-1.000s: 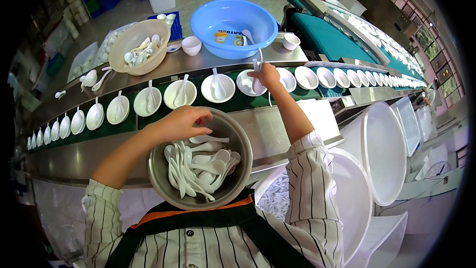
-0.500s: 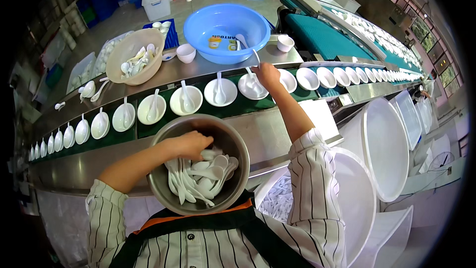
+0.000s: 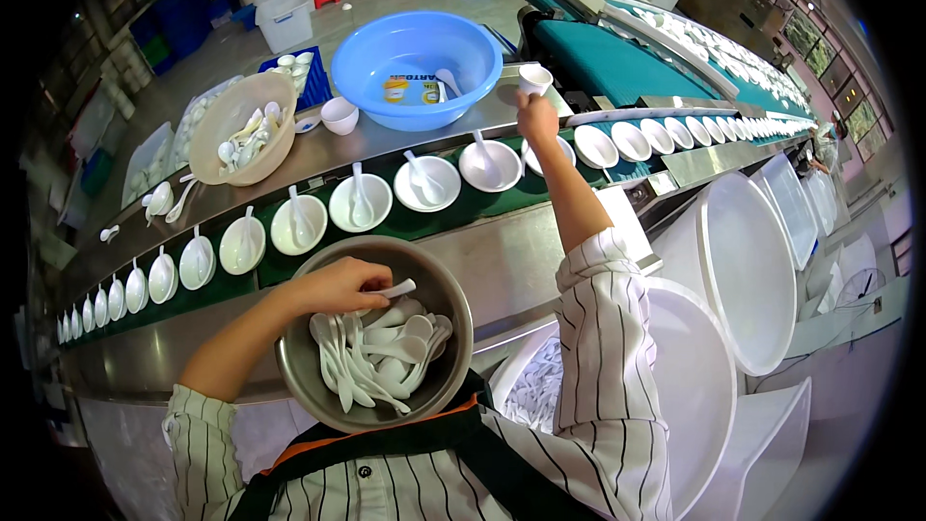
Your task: The person picks up individual plastic spoons from a large metal bowl and places them one by one into white bowls moving along a conveyor belt.
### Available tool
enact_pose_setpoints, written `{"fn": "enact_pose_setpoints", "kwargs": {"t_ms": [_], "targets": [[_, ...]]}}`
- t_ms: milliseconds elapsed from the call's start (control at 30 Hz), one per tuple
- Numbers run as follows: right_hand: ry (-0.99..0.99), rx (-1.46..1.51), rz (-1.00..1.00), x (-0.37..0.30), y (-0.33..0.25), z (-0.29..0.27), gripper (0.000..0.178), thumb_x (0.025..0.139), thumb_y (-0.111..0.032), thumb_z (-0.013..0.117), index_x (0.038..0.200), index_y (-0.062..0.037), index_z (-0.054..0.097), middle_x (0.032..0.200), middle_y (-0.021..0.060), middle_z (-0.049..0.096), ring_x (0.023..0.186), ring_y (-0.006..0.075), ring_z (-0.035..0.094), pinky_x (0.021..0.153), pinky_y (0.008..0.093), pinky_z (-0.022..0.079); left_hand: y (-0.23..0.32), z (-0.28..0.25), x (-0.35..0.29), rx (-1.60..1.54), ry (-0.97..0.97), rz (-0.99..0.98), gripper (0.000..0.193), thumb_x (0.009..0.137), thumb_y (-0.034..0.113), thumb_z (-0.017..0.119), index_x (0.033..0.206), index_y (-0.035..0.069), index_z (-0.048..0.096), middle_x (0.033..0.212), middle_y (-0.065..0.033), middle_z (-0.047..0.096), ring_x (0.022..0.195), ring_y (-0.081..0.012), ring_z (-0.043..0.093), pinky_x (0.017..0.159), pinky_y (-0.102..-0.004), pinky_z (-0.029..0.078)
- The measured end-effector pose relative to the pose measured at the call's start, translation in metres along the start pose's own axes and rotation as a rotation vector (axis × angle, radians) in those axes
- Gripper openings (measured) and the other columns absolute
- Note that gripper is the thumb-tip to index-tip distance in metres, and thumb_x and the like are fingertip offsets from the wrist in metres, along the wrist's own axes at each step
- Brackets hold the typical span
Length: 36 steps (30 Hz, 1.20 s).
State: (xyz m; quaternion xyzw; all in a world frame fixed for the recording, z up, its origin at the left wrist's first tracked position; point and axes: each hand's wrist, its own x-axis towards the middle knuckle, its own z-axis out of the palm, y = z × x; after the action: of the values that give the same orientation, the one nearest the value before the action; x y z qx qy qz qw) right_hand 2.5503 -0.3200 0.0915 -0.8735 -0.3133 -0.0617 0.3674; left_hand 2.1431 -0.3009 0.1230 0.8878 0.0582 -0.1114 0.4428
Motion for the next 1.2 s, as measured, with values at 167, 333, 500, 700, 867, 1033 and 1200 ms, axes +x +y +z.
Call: {"fn": "enact_pose_setpoints", "kwargs": {"t_ms": [167,333,500,700,867,1033,1200], "targets": [[0.502,0.705,0.213,0.001,0.030,0.013,0.035,0.087,-0.031,0.049,0.083,0.0036,0.054,0.076,0.0153,0.059,0.063,0.0242,0.059,0.062,0.0330,0.047,0.007,-0.006,-0.005,-0.303,0.261,-0.019,0.016,0.077,0.014,0.063,0.083,0.000,0.057,0.071,-0.0014,0.055,0.064,-0.0075,0.047,0.059,-0.0239,0.040],[0.256,0.497,0.093,-0.056,0.050,0.026,0.027,0.082,-0.027,0.055,0.090,-0.0005,0.057,0.083,0.0132,0.062,0.078,0.0245,0.059,0.074,0.0324,0.044,0.018,-0.021,0.000,-0.463,0.378,-0.093,0.019,0.082,0.017,0.058,0.087,-0.001,0.060,0.069,-0.0016,0.057,0.060,-0.0070,0.051,0.055,-0.0223,0.043],[-0.115,0.545,-0.156,-0.093,0.009,-0.019,0.035,0.083,-0.029,0.057,0.103,-0.0007,0.055,0.094,0.0129,0.062,0.090,0.0209,0.058,0.080,0.0312,0.043,0.034,-0.038,0.038,-0.830,0.471,0.024,0.018,0.087,0.015,0.051,0.089,-0.003,0.055,0.076,-0.0073,0.058,0.064,-0.0118,0.057,0.052,-0.0234,0.047],[-0.596,0.565,-0.802,-0.121,-0.093,-0.035,0.026,0.079,-0.020,0.058,0.099,-0.0028,0.056,0.077,0.0134,0.062,0.071,0.0228,0.061,0.065,0.0344,0.047,-0.002,-0.038,0.093,-0.927,0.571,0.160,0.026,0.089,0.018,0.049,0.103,-0.004,0.050,0.088,-0.0120,0.058,0.078,-0.0184,0.059,0.063,-0.0291,0.050],[-0.081,0.005,-0.472,-0.061,-0.032,-0.032,0.012,0.076,-0.015,0.053,0.083,-0.0041,0.052,0.076,0.0171,0.059,0.071,0.0348,0.058,0.061,0.0443,0.045,0.033,-0.030,0.040,-0.418,0.400,0.029,0.034,0.082,0.013,0.056,0.113,0.000,0.048,0.097,-0.0095,0.057,0.085,-0.0151,0.056,0.072,-0.0276,0.048],[-0.212,-0.201,-0.214,-0.064,0.037,-0.006,0.019,0.072,-0.017,0.059,0.086,-0.0042,0.056,0.080,0.0166,0.061,0.077,0.0326,0.059,0.064,0.0438,0.046,0.021,-0.003,-0.020,0.438,-0.251,0.175,0.061,0.063,0.020,0.069,0.117,0.005,0.045,0.107,-0.0167,0.054,0.102,-0.0290,0.051,0.088,-0.0413,0.038],[-0.473,0.073,-0.563,-0.115,-0.075,-0.026,0.045,0.072,-0.023,0.064,0.109,-0.0023,0.049,0.095,0.0192,0.059,0.088,0.0327,0.057,0.075,0.0398,0.046,0.004,0.027,-0.052,0.562,-0.303,0.057,0.063,0.058,0.022,0.070,0.113,0.004,0.046,0.107,-0.0163,0.052,0.106,-0.0309,0.047,0.091,-0.0459,0.032]]}}
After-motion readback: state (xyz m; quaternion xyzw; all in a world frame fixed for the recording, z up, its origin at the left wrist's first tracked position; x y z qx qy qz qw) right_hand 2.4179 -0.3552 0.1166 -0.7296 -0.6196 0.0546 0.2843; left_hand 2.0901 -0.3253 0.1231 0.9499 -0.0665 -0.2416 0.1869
